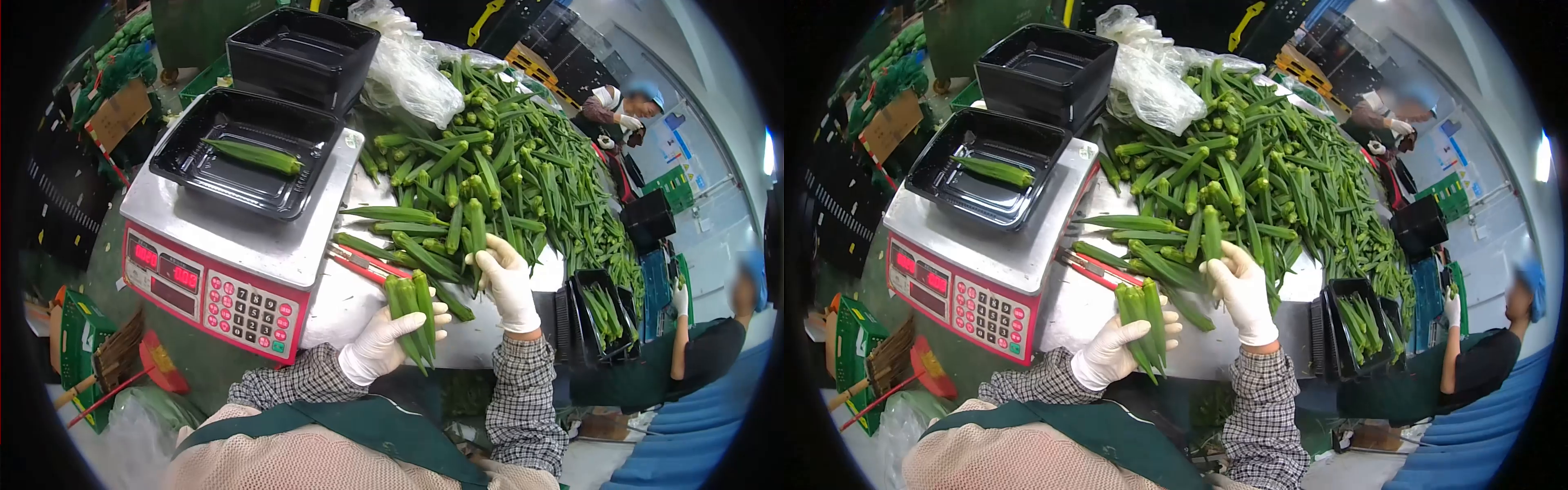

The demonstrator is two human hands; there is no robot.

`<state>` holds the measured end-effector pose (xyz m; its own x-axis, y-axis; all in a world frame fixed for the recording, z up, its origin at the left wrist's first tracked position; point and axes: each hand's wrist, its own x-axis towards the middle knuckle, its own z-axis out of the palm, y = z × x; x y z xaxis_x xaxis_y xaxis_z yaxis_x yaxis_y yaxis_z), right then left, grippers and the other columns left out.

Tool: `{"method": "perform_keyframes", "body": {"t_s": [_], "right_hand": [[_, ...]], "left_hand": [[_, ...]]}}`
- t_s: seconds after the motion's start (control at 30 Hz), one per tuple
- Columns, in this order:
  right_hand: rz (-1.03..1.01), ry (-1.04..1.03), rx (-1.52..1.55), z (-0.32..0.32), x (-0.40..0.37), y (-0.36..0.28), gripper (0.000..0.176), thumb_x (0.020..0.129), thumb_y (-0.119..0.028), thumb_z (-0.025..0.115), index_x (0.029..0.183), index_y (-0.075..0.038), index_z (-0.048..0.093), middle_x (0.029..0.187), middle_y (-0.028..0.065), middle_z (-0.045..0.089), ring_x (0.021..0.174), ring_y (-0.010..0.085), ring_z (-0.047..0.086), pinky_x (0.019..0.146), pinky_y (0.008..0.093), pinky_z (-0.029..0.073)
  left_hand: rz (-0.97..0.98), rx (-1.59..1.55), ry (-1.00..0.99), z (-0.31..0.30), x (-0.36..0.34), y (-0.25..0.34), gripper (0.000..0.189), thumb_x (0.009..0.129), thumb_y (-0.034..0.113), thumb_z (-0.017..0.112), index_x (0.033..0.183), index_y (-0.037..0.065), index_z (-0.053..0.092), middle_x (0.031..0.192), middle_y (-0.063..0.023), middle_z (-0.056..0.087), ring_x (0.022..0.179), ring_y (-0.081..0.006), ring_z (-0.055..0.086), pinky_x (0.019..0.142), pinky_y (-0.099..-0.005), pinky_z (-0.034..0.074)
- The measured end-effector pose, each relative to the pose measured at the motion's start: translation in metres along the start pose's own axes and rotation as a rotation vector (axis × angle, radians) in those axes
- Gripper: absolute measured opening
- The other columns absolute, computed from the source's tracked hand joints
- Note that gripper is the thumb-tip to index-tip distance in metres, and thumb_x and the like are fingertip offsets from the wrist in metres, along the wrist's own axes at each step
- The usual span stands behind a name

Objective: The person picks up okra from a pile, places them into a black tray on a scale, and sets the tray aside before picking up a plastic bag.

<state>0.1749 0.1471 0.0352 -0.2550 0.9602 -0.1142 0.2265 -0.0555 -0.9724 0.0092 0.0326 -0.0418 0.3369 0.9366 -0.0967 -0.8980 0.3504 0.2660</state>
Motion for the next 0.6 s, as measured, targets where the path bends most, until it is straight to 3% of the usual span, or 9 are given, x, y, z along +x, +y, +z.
{"method": "perform_keyframes", "body": {"t_s": [0.1,0.23,0.43,0.53,0.57,0.6], "right_hand": [[0.018,-0.104,0.164,-0.006,-0.015,0.004,0.043,0.085,-0.01,0.058,0.124,0.004,0.046,0.092,0.0082,0.064,0.065,0.0058,0.054,0.054,0.0171,0.044],[0.009,-0.112,0.233,-0.003,-0.023,0.013,0.047,0.084,-0.008,0.059,0.126,0.006,0.043,0.098,0.0104,0.063,0.07,0.0064,0.054,0.058,0.0176,0.044],[0.018,-0.105,0.179,0.001,-0.032,0.006,0.05,0.082,-0.009,0.064,0.127,0.003,0.044,0.096,0.0065,0.062,0.078,0.0078,0.056,0.064,0.0177,0.045],[0.043,-0.078,0.014,0.015,-0.053,-0.007,0.05,0.08,-0.004,0.065,0.125,0.003,0.046,0.093,0.0061,0.061,0.078,0.0078,0.055,0.067,0.0189,0.046],[-0.054,-0.144,-0.294,0.018,-0.061,-0.011,0.049,0.075,-0.002,0.068,0.121,0.001,0.051,0.09,0.0051,0.059,0.078,0.0077,0.054,0.069,0.0211,0.046],[-0.291,-0.239,-0.513,0.024,-0.066,-0.007,0.043,0.073,-0.004,0.071,0.113,-0.001,0.058,0.088,0.005,0.059,0.076,0.0105,0.055,0.068,0.0234,0.046]], "left_hand": [[-0.002,0.032,0.029,0.001,0.0,0.0,0.055,0.082,0.012,0.062,0.131,0.004,0.036,0.119,-0.0152,0.052,0.112,-0.0296,0.051,0.096,-0.0453,0.044],[0.008,0.024,0.006,-0.001,0.0,0.0,0.054,0.083,0.01,0.061,0.131,0.004,0.036,0.119,-0.0152,0.052,0.112,-0.0288,0.052,0.095,-0.0441,0.045],[0.02,-0.002,0.007,0.0,0.0,-0.001,0.052,0.084,0.009,0.06,0.13,0.003,0.036,0.118,-0.0148,0.053,0.111,-0.0274,0.053,0.093,-0.0428,0.046],[0.053,-0.001,-0.011,-0.001,0.0,-0.003,0.053,0.083,0.011,0.063,0.129,0.003,0.037,0.118,-0.0128,0.053,0.109,-0.0252,0.053,0.093,-0.043,0.046],[0.08,-0.009,-0.036,-0.002,0.002,-0.005,0.053,0.083,0.012,0.064,0.129,0.004,0.038,0.118,-0.0119,0.053,0.109,-0.0243,0.054,0.093,-0.043,0.046],[0.107,-0.016,-0.062,-0.003,0.003,-0.006,0.053,0.082,0.013,0.065,0.128,0.004,0.038,0.117,-0.0111,0.053,0.108,-0.0234,0.054,0.093,-0.0431,0.046]]}}
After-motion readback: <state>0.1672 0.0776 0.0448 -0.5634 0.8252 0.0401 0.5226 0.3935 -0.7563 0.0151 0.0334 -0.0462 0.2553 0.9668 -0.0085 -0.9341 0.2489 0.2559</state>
